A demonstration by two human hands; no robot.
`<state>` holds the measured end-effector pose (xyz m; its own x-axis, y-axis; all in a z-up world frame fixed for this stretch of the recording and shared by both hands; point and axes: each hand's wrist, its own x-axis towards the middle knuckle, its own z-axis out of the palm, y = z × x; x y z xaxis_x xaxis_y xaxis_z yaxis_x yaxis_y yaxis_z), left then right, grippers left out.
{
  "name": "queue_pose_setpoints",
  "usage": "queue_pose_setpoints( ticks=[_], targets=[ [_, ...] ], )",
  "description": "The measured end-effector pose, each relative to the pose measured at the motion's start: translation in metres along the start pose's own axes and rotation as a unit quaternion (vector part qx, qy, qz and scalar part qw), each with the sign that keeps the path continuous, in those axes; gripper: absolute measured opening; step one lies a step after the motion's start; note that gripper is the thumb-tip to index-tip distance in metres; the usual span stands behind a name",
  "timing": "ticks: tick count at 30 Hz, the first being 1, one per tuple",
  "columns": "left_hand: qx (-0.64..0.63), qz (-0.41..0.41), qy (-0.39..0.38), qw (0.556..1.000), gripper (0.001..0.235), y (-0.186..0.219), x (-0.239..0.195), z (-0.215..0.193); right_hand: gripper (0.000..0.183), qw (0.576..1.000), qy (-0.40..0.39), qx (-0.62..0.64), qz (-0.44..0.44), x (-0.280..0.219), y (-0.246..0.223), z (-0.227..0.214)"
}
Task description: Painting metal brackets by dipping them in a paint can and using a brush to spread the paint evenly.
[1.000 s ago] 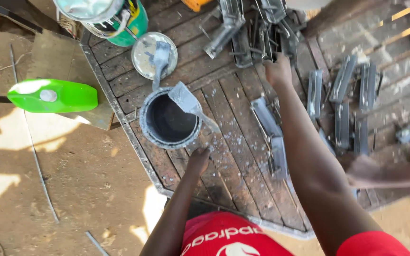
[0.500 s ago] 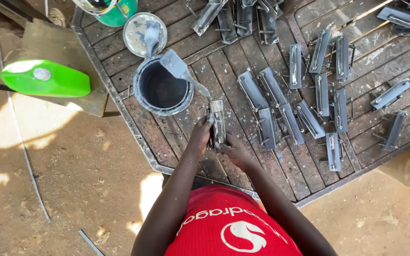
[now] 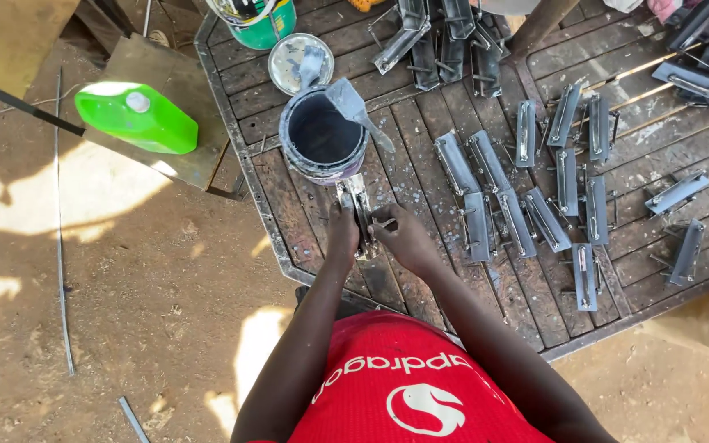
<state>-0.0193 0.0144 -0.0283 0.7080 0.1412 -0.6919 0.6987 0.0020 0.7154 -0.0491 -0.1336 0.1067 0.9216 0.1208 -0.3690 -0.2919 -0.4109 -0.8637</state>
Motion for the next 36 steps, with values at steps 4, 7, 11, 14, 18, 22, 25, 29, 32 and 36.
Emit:
queue_pose_setpoints(
  ticks=[4,7,11,14,18,22,25,29,32,36],
  targets=[
    [0.062,0.065,-0.021,0.996,0.055,-0.007,-0.005,-0.007,0.038,0.996,0.037,0.071,0.047,0.004,0.009,0.022],
    [0.106,0.086,-0.031,0.990,0.054,0.027,-0.064,-0.019,0.037,0.992,0.039,0.114,0.048,0.007,0.042,0.037],
    [0.228,0.139,0.002,0.964,0.054,0.001,-0.059,-0.028,0.012,0.992,0.033,0.121,-0.018,-0.009,0.010,0.040],
    [0.379,0.215,0.060,0.898,0.044,-0.039,-0.032,-0.048,0.015,0.966,0.012,0.258,-0.011,-0.013,0.025,0.036],
    [0.517,0.278,0.116,0.801,0.035,-0.063,-0.007,-0.046,0.010,0.976,0.040,0.209,-0.036,-0.027,-0.003,0.014],
    [0.110,0.092,0.016,0.990,0.057,-0.031,-0.031,-0.047,0.045,0.993,0.038,-0.098,0.047,-0.012,0.015,0.018],
    [-0.043,0.011,-0.051,0.998,0.065,-0.017,-0.043,-0.042,0.043,0.985,0.013,-0.168,0.048,-0.018,0.014,0.038],
    [0.003,0.088,-0.074,0.993,0.050,-0.057,0.003,-0.032,0.039,0.980,0.023,-0.197,0.036,-0.012,0.032,0.049],
    [0.033,0.128,-0.086,0.987,0.030,-0.076,0.022,-0.040,0.034,0.960,0.034,-0.277,0.035,-0.016,0.032,0.052],
    [0.088,0.136,-0.081,0.984,0.031,-0.042,-0.007,-0.034,0.034,0.954,0.054,-0.292,0.039,-0.017,0.032,0.056]
  ],
)
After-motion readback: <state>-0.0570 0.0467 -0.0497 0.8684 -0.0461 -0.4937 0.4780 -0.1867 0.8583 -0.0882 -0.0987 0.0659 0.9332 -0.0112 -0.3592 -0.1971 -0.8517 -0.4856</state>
